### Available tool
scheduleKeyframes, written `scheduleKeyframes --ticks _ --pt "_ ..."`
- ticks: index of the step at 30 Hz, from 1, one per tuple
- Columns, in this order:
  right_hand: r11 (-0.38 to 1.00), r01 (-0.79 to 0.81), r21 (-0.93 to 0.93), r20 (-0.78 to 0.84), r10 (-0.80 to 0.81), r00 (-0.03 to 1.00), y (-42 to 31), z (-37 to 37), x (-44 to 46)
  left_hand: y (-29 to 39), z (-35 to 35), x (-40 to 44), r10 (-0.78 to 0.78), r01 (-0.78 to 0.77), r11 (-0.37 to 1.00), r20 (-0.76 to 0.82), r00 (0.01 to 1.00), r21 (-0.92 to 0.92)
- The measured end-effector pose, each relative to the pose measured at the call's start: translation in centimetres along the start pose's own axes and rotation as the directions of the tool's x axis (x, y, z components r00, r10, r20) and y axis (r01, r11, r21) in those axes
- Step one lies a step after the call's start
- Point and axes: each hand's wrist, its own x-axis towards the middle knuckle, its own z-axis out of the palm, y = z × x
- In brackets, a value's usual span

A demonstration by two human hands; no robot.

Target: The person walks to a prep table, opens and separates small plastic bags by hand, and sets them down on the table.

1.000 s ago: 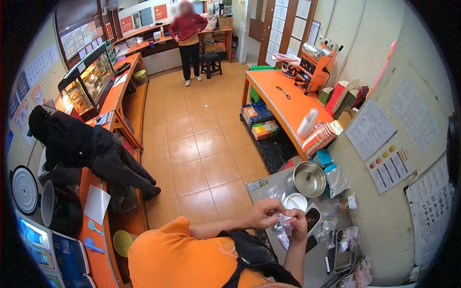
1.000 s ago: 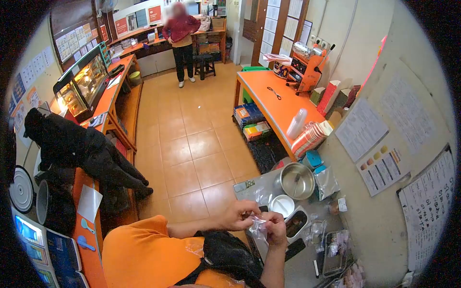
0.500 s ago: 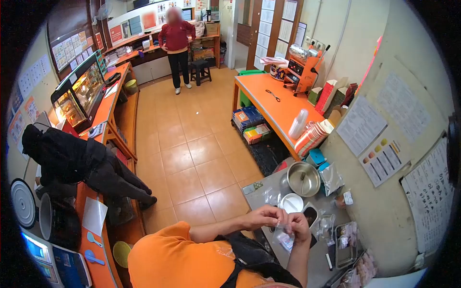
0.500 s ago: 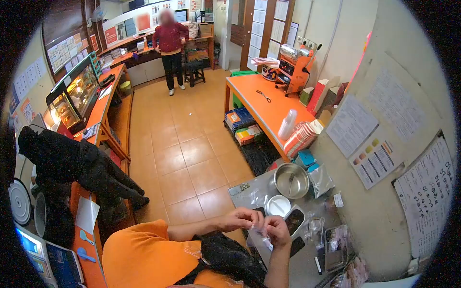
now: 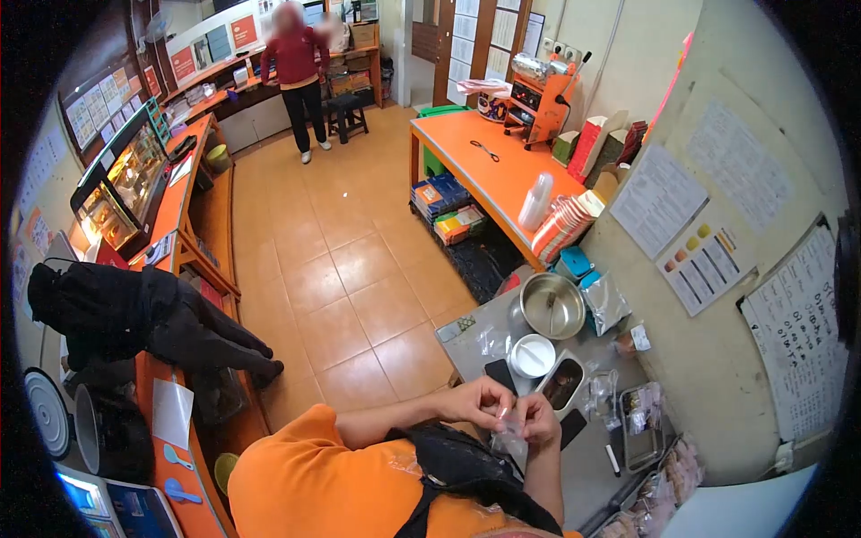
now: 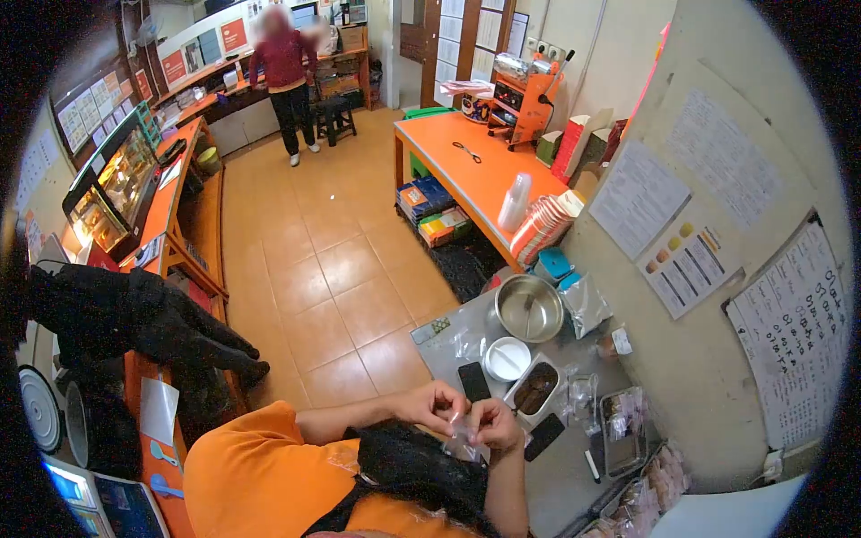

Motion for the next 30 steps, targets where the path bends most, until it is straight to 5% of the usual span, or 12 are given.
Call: scheduleKeyframes --ticks 4,6,10,13,14,15,16,18,20,26,28,30 --pt "0.995 -0.101 -0.016 0.068 0.102 0.992 -1.2 -0.6 -1.9 -0.3 1.0 -0.3 -0.067 0.064 0.997 0.074 0.995 0.043" --pt "0.915 -0.211 -0.345 0.004 0.226 0.974 -1.9 -0.5 -2.6 -1.2 0.9 -0.3 -0.151 0.13 0.985 0.203 0.967 0.113" --pt "0.986 -0.067 -0.155 -0.06 0.058 0.996 -1.1 -0.3 -3.5 -1.2 1.8 0.9 0.106 -0.102 0.994 0.153 0.983 -0.032" --pt "0.973 0.137 -0.184 -0.196 -0.173 0.965 -0.4 0.3 -3.5 -1.6 1.8 1.2 -0.028 0.026 0.993 -0.017 0.999 -0.116" --pt "0.924 0.279 -0.262 -0.278 -0.35 0.895 -0.3 0.3 -3.4 -1.3 2.1 1.4 -0.161 0.13 0.974 -0.164 0.973 -0.185" --pt "0.875 0.269 -0.402 -0.381 -0.427 0.82 -0.5 0.4 -3.4 -1.5 2.8 2.6 0.166 -0.14 0.984 -0.293 0.942 0.106" --pt "0.817 0.228 -0.53 -0.469 -0.507 0.723 -0.6 0.6 -3.3 -1.6 2.6 2.7 0.153 -0.13 0.987 -0.288 0.945 0.098" --pt "0.48 0.083 -0.873 -0.346 -0.732 0.586 -1.2 1.3 -2.0 -1.6 1.5 2.8 -0.072 0.043 0.996 -0.382 0.921 -0.084" --pt "0.263 -0.016 -0.965 -0.236 -0.837 0.494 -1.9 1.7 -0.9 -0.9 1.4 3.8 -0.072 0.114 0.992 -0.491 0.868 0.057" --pt "0.667 -0.088 -0.739 -0.563 -0.541 0.625 -6.0 3.7 1.2 3.7 0.5 6.9 0.379 0.012 0.811 -0.541 0.751 0.585" --pt "0.756 0.154 -0.636 -0.48 -0.544 0.688 -6.6 3.2 2.1 4.4 0.6 7.5 0.433 -0.034 0.766 -0.475 0.766 0.643" --pt "0.802 0.103 -0.589 -0.525 -0.476 0.706 -7.3 2.3 2.4 5.0 0.9 7.6 0.51 -0.093 0.702 -0.407 0.758 0.706"
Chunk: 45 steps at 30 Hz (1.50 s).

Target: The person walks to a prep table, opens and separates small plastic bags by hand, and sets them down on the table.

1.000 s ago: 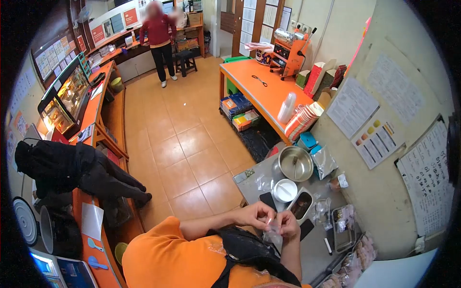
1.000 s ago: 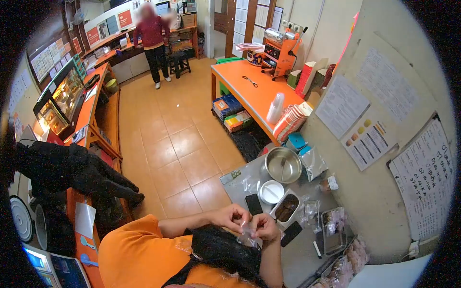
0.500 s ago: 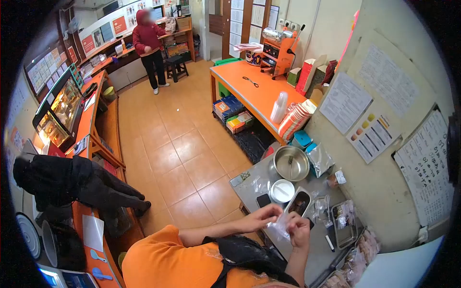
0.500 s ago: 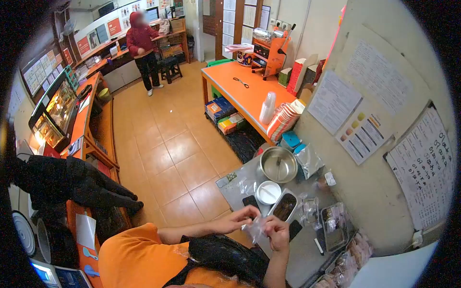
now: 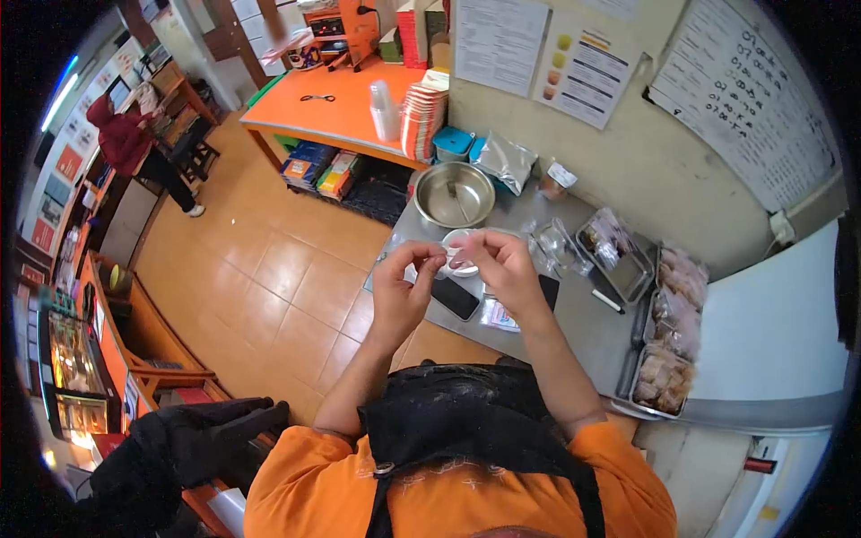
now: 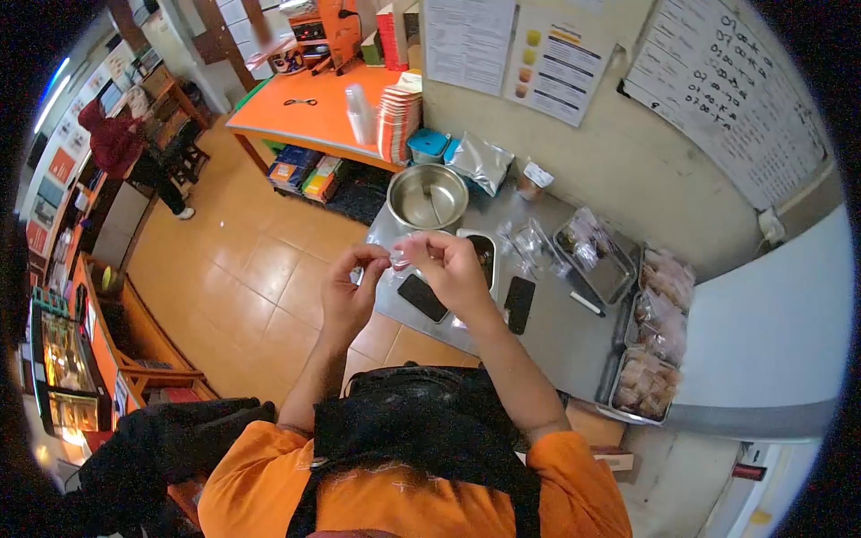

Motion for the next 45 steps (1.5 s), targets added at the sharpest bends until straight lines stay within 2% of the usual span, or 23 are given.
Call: scheduleKeyframes --ticks 2,5,9,11,12,14,15,16,18,20,21,22,24,25,28,32,36,38,39,41,43,44,45 --pt "0.994 0.001 0.112 -0.002 -0.001 1.0 -2.3 0.3 -0.1 0.7 -0.2 0.0 0.012 -0.012 0.995 0.003 1.0 0.097" --pt "0.999 0.038 0.04 -0.025 -0.037 0.999 -2.5 0.2 -0.2 0.5 -0.1 -0.2 -0.015 0.02 0.994 -0.047 0.999 0.112" --pt "0.986 0.16 0.054 -0.032 -0.158 0.987 -2.0 0.7 0.1 0.5 0.3 -0.3 -0.045 0.045 0.999 -0.102 0.994 0.002" --pt "0.996 0.047 0.082 0.068 -0.052 0.996 -3.3 0.4 -0.1 0.1 0.1 -0.5 0.065 -0.052 0.991 -0.112 0.992 0.121" --pt "0.992 0.091 0.091 0.018 -0.093 0.995 -2.8 -0.1 -0.5 -0.3 0.0 -0.7 0.101 -0.093 0.989 -0.058 0.993 0.116" --pt "0.997 -0.04 0.067 0.051 0.037 0.998 -0.2 -1.2 -0.7 -1.7 -0.5 -1.7 0.113 -0.11 0.977 -0.009 0.993 0.185" --pt "0.999 -0.031 -0.011 0.048 0.031 0.998 0.6 -1.5 -1.2 -2.3 -0.4 -2.2 0.067 -0.066 0.986 -0.001 0.998 0.156" --pt "0.999 0.03 0.038 0.013 -0.031 0.999 1.1 -1.2 -2.0 -2.9 -0.3 -2.9 0.002 -0.002 0.992 0.0 1.0 0.13" --pt "0.988 -0.137 -0.076 0.157 0.148 0.976 2.0 -2.4 -4.8 -4.9 -0.2 -4.8 -0.139 0.139 0.99 0.049 0.989 0.008" --pt "0.985 -0.083 -0.149 0.055 0.092 0.994 4.3 -1.8 -7.4 -5.7 0.3 -6.9 -0.315 0.347 0.917 0.177 0.932 -0.195" --pt "0.955 -0.121 -0.27 0.044 0.138 0.989 6.2 -2.3 -8.2 -6.0 0.5 -7.9 -0.395 0.441 0.868 0.219 0.892 -0.227" --pt "0.957 -0.133 -0.259 0.021 0.143 0.989 8.3 -2.7 -8.7 -6.2 0.7 -8.8 -0.476 0.537 0.806 0.266 0.838 -0.249" --pt "0.999 -0.024 -0.035 -0.075 0.021 0.997 11.9 -2.9 -11.1 -8.3 0.9 -10.5 -0.548 0.641 0.725 0.352 0.759 -0.253" --pt "0.992 -0.119 0.041 -0.104 0.123 0.987 10.8 -3.0 -12.1 -9.5 1.0 -11.2 -0.585 0.697 0.669 0.394 0.709 -0.26" --pt "0.992 -0.124 0.023 -0.186 0.126 0.975 11.7 -3.7 -13.9 -9.8 1.7 -11.6 -0.677 0.812 0.547 0.461 0.573 -0.206" --pt "0.95 -0.254 -0.181 -0.2 0.217 0.955 9.2 -4.6 -14.6 -9.8 3.0 -11.2 -0.637 0.8 0.573 0.517 0.572 -0.179" --pt "0.975 -0.188 -0.119 -0.263 0.152 0.953 12.6 -4.5 -14.9 -10.4 4.1 -11.4 -0.581 0.762 0.633 0.569 0.582 -0.133" --pt "0.99 -0.128 -0.06 -0.374 0.097 0.922 12.9 -5.2 -14.5 -10.1 4.2 -11.1 -0.563 0.777 0.611 0.609 0.559 -0.149" --pt "0.967 -0.195 -0.165 -0.416 0.111 0.902 12.1 -6.3 -14.4 -9.8 4.0 -11.0 -0.563 0.788 0.595 0.616 0.551 -0.161" --pt "0.983 -0.148 -0.112 -0.559 0.061 0.827 12.1 -9.7 -12.9 -9.5 3.3 -10.7 -0.564 0.795 0.578 0.615 0.55 -0.181" --pt "0.972 -0.191 -0.136 -0.67 0.052 0.74 13.5 -14.9 -10.5 -10.2 1.8 -11.0 -0.569 0.769 0.621 0.588 0.574 -0.15" --pt "0.952 -0.184 -0.245 -0.719 -0.051 0.693 14.8 -17.3 -8.9 -11.0 1.0 -11.2 -0.587 0.784 0.602 0.582 0.562 -0.151" --pt "0.952 -0.172 -0.253 -0.736 -0.073 0.673 16.2 -19.8 -7.3 -11.5 0.2 -11.5 -0.617 0.807 0.566 0.561 0.551 -0.17"
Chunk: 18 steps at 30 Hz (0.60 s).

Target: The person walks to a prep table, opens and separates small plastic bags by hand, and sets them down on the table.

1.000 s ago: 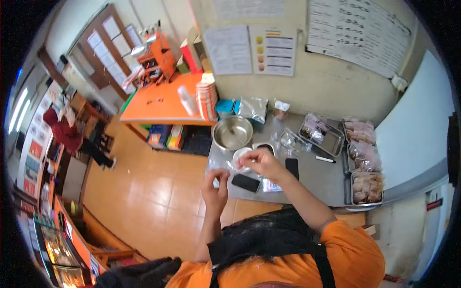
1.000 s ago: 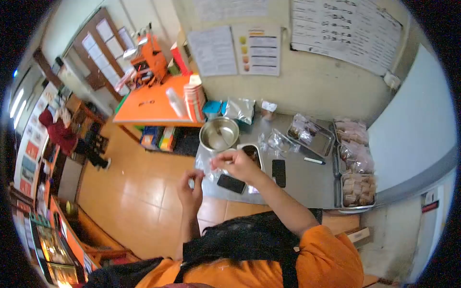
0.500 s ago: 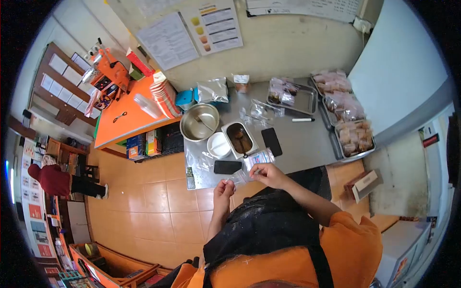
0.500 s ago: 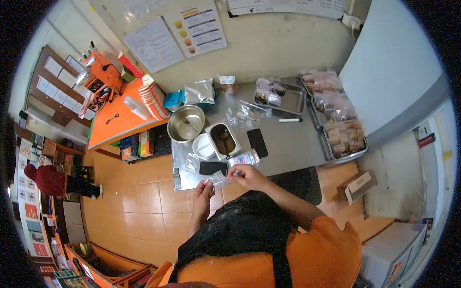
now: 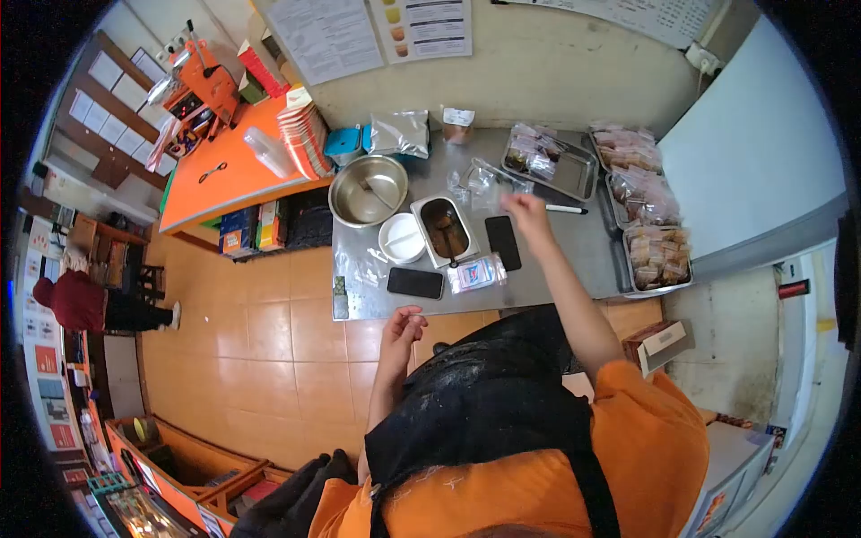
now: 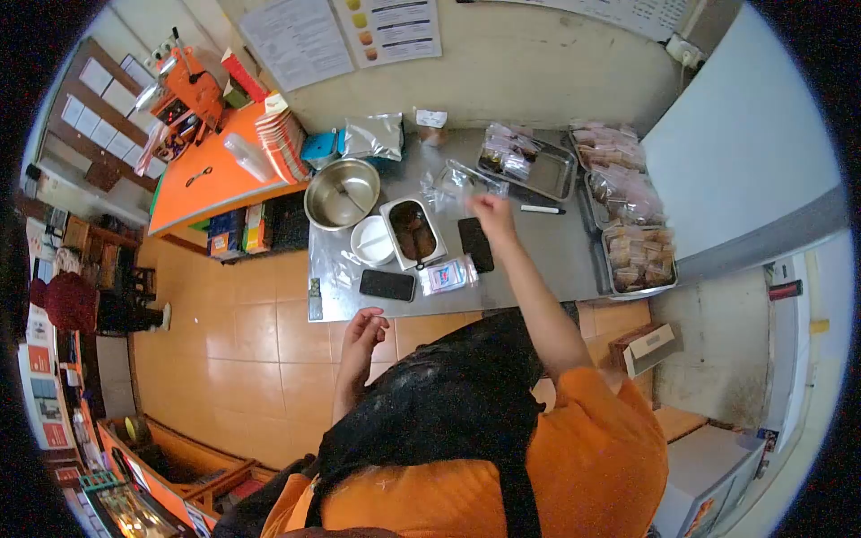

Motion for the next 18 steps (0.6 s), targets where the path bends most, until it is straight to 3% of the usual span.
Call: scheduleKeyframes --ticks 1,3,4,6,8,10,11,12,13,15,17,18 --pt "0.981 -0.194 0.003 0.012 0.194 0.981 -1.6 -0.1 1.2 -0.2 -0.7 -0.2 -0.021 0.02 0.999 -0.028 0.999 -0.037" --pt "0.911 -0.409 0.054 0.04 0.407 0.912 2.2 -0.1 4.7 -0.8 -2.0 -1.0 -0.065 0.056 0.992 -0.077 0.995 -0.11" --pt "0.913 -0.404 0.055 0.045 0.402 0.914 3.2 -0.3 5.0 -1.1 -2.8 -1.4 -0.087 0.072 0.989 -0.12 0.989 -0.128" --pt "0.875 -0.476 -0.093 -0.116 0.465 0.878 5.1 -0.7 5.3 -2.2 -4.9 -2.2 -0.12 0.09 0.983 -0.193 0.974 -0.157" --pt "0.839 -0.315 -0.444 -0.292 0.196 0.936 14.1 -0.9 5.9 -3.0 -6.9 -3.6 -0.13 0.074 0.977 -0.283 0.95 -0.2" --pt "0.671 -0.32 -0.669 -0.244 0.208 0.947 15.4 -0.7 2.2 -4.5 -9.2 -4.9 -0.164 0.057 0.964 -0.407 0.899 -0.26" --pt "0.665 -0.323 -0.673 -0.24 0.216 0.946 15.6 -0.7 0.6 -5.8 -10.6 -5.6 -0.178 0.054 0.96 -0.447 0.877 -0.276" --pt "0.631 -0.268 -0.728 -0.134 0.252 0.958 15.5 -0.7 -0.5 -7.6 -12.1 -5.8 -0.242 0.12 0.96 -0.533 0.811 -0.254" --pt "0.599 -0.212 -0.772 -0.034 0.295 0.955 15.4 -0.7 -1.5 -9.0 -13.4 -6.0 -0.249 0.131 0.959 -0.53 0.811 -0.25" --pt "0.639 -0.259 -0.724 -0.02 0.356 0.934 14.0 -0.6 -2.2 -10.9 -14.7 -6.5 -0.323 0.256 0.946 -0.61 0.724 -0.197" --pt "0.676 -0.299 -0.673 -0.005 0.4 0.917 14.7 -1.1 -2.7 -11.6 -14.6 -6.9 -0.344 0.274 0.939 -0.579 0.739 -0.208" --pt "0.705 -0.283 -0.651 -0.071 0.314 0.947 14.9 -1.2 -2.7 -11.9 -14.5 -6.4 -0.37 0.321 0.928 -0.564 0.738 -0.188"
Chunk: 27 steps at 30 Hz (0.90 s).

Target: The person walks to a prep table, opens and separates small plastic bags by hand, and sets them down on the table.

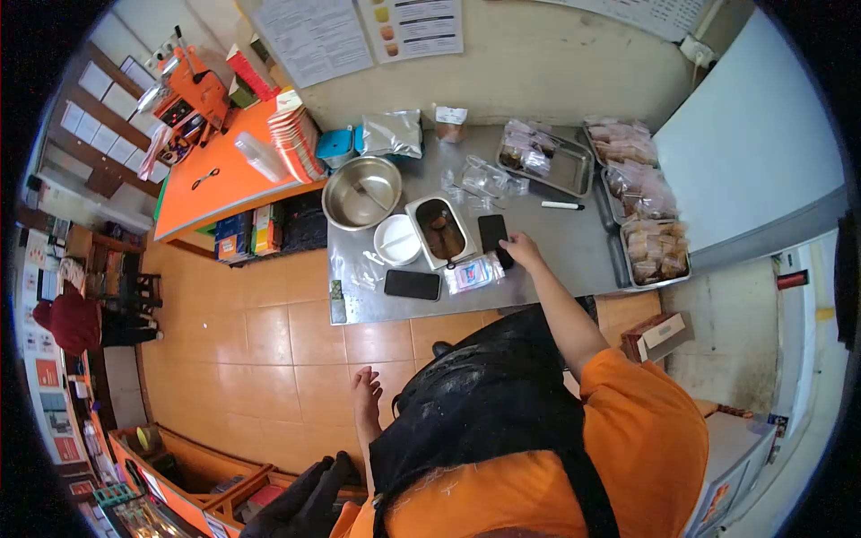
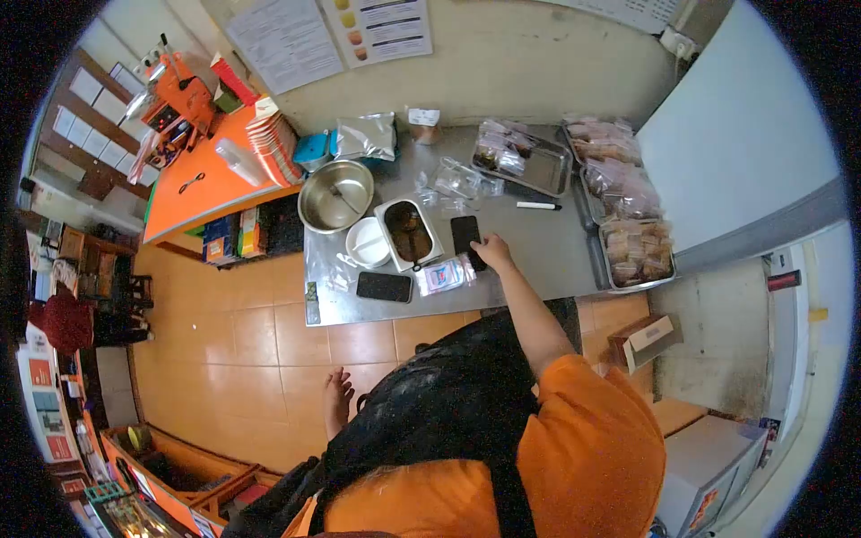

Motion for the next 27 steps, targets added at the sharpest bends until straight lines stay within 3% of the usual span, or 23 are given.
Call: scheduleKeyframes --ticks 2,5,7,8,10,11,13,14,16,19,21,22,27 --pt "0.996 0.091 0.002 -0.174 -0.089 0.981 0.1 -0.9 -0.7 0.1 0.7 0.3 -0.016 0.013 0.997 0.032 0.999 0.077" --pt "0.987 0.156 0.042 -0.148 -0.149 0.978 -6.2 -4.3 -7.9 0.5 1.8 0.3 0.069 -0.072 0.996 0.053 0.996 0.06" --pt "0.898 0.425 0.116 0.121 -0.437 0.891 -6.9 0.0 -12.0 0.9 2.1 0.5 0.077 -0.078 0.996 0.03 0.997 0.038" --pt "0.726 0.683 0.085 0.227 -0.681 0.696 -7.8 2.2 -13.8 0.7 2.3 0.7 0.083 -0.084 0.995 0.029 0.996 0.061" --pt "0.463 0.881 0.101 0.49 -0.793 0.361 -10.0 7.2 -15.5 0.2 2.3 1.2 0.081 -0.084 0.991 0.032 0.996 0.101" --pt "0.459 0.882 0.107 0.499 -0.792 0.352 -11.1 8.3 -15.9 -0.5 2.2 1.8 0.075 -0.077 0.993 0.023 0.997 0.094" --pt "0.409 0.904 -0.124 0.293 -0.856 0.427 -13.0 9.8 -16.8 -1.6 1.9 2.8 0.174 -0.19 0.965 0.102 0.979 0.179" --pt "0.408 0.905 -0.118 0.297 -0.856 0.424 -12.9 10.9 -16.7 -1.6 2.4 2.9 0.197 -0.212 0.95 0.089 0.976 0.23" --pt "0.52 0.815 -0.258 0.423 -0.697 0.579 -13.0 13.1 -15.8 -1.5 3.1 3.3 0.264 -0.283 0.925 0.106 0.959 0.252" --pt "0.481 0.827 -0.291 0.352 -0.749 0.56 -11.8 14.0 -15.7 -3.6 3.5 4.4 0.262 -0.287 0.923 0.128 0.957 0.256" --pt "0.562 0.776 -0.286 0.472 -0.622 0.624 -13.2 12.8 -15.3 -3.0 4.8 3.3 0.302 -0.326 0.927 0.151 0.941 0.185" --pt "0.543 0.794 -0.272 0.488 -0.634 0.601 -13.7 12.7 -14.8 -3.0 5.4 3.3 0.306 -0.324 0.93 0.123 0.944 0.173" --pt "0.468 0.835 -0.288 0.331 -0.77 0.545 -13.3 13.8 -12.9 -2.6 7.3 4.2 0.361 -0.388 0.916 0.209 0.909 0.103"
